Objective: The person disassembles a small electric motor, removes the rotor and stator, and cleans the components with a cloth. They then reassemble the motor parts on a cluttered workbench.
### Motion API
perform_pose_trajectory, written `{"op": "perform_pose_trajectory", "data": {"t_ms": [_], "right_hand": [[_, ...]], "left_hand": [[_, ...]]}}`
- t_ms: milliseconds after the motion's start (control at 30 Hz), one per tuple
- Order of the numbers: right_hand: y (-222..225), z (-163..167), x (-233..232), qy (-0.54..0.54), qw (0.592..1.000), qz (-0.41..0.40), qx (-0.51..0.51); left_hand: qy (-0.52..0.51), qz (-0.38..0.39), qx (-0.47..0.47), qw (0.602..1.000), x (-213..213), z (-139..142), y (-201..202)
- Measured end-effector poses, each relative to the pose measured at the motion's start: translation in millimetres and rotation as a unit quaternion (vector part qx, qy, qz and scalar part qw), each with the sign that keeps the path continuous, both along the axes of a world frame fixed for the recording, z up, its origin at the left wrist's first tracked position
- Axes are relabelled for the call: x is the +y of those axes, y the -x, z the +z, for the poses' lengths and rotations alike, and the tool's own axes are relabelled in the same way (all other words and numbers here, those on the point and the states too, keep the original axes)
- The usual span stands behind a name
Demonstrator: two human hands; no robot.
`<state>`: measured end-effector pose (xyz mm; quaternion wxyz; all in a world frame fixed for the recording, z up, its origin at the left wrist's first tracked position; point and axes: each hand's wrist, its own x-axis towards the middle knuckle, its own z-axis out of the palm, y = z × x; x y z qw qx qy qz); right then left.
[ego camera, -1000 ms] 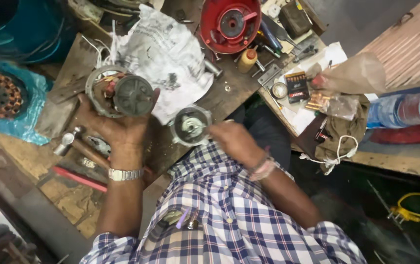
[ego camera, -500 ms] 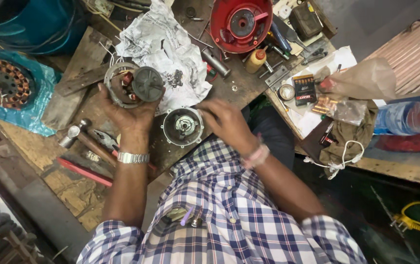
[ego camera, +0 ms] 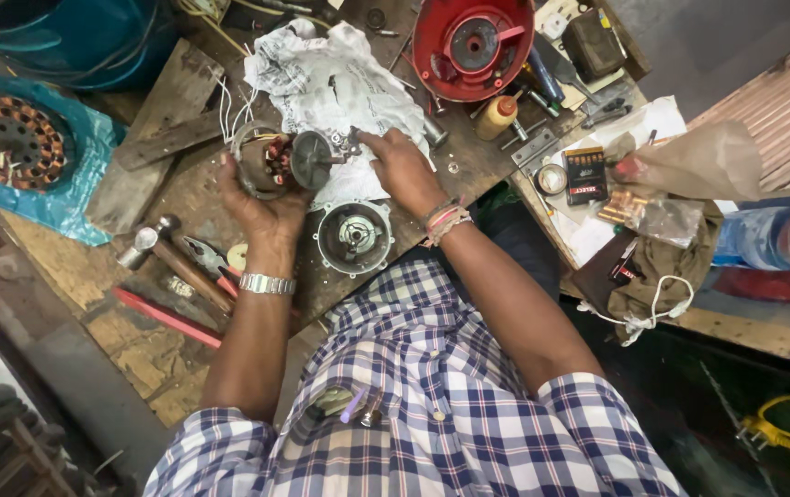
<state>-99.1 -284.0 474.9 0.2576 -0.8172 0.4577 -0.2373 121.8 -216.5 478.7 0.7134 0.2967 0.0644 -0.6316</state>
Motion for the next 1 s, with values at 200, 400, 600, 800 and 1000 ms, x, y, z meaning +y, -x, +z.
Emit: {"op": "perform_pose_trajectory", "data": {"t_ms": [200, 400, 600, 800, 1000], "right_hand": [[-7.9, 6.9, -4.4, 0.01, 0.992, 0.018, 0.127], [12.4, 0.5, 10.2, 0.058, 0.99, 0.023, 0.129], [28.9, -14.2, 5.2, 0.018, 0.998, -0.036, 0.058], [25.4, -17.9, -4.1, 0.031, 0.997, -0.062, 0.025], [19.4, -8.6, -3.3, 0.039, 0.996, -0.079, 0.007]], "left_hand": [[0.01, 0.004, -0.017, 1.0, -2.6, -11.7, 1.2], [0.024, -0.005, -0.05, 0.998, 0.3, -26.9, 1.8], [0.042, 0.015, -0.03, 0.999, -1.1, -25.6, 0.3], [-0.014, 0.019, -0.014, 1.0, -1.6, -12.8, 0.9], [-0.039, 0.025, -0.028, 0.999, -1.8, -9.2, 5.4]]}}
